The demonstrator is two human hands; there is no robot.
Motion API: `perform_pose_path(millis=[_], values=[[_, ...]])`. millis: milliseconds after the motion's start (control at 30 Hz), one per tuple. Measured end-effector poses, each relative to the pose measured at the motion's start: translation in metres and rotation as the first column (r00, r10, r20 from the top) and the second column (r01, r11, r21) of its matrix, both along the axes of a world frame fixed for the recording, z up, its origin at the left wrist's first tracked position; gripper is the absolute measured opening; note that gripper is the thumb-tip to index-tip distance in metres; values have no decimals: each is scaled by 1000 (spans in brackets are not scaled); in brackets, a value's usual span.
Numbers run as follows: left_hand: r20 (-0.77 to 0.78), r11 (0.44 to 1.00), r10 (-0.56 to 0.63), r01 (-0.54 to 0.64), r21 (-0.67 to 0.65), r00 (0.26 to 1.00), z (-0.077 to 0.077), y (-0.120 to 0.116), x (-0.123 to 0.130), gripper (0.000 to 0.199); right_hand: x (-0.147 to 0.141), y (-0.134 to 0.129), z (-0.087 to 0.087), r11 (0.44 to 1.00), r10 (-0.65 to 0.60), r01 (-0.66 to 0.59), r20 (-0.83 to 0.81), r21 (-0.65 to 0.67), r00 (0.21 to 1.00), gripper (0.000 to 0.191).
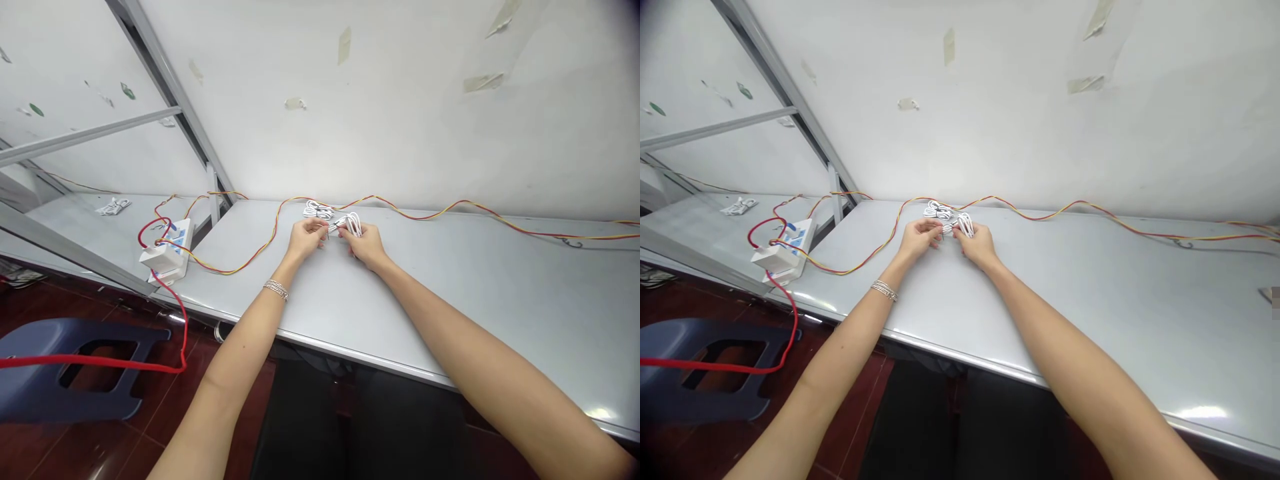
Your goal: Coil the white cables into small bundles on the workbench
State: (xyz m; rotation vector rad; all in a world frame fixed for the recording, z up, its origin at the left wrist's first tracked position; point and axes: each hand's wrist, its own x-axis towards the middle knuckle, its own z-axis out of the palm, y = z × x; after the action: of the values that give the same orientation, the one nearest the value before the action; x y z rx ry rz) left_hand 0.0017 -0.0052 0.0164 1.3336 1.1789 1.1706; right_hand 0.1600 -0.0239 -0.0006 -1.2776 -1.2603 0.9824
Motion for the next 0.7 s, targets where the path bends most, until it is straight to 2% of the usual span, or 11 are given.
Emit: perform_pose_path(millis=[300, 500, 700], values=[[-42, 1000, 23, -22, 18, 999, -7, 4, -1, 14, 1, 1, 0, 1000, 28, -28, -25, 4, 999, 17], [28, 997, -68, 67, 45, 997, -6, 4, 0, 12, 2, 1, -2, 998, 57, -57, 2, 31, 998, 23], [-33, 993, -108, 109, 43, 994, -10, 4, 1, 15, 2, 2, -3, 995, 100, -101, 35, 11, 994, 25]])
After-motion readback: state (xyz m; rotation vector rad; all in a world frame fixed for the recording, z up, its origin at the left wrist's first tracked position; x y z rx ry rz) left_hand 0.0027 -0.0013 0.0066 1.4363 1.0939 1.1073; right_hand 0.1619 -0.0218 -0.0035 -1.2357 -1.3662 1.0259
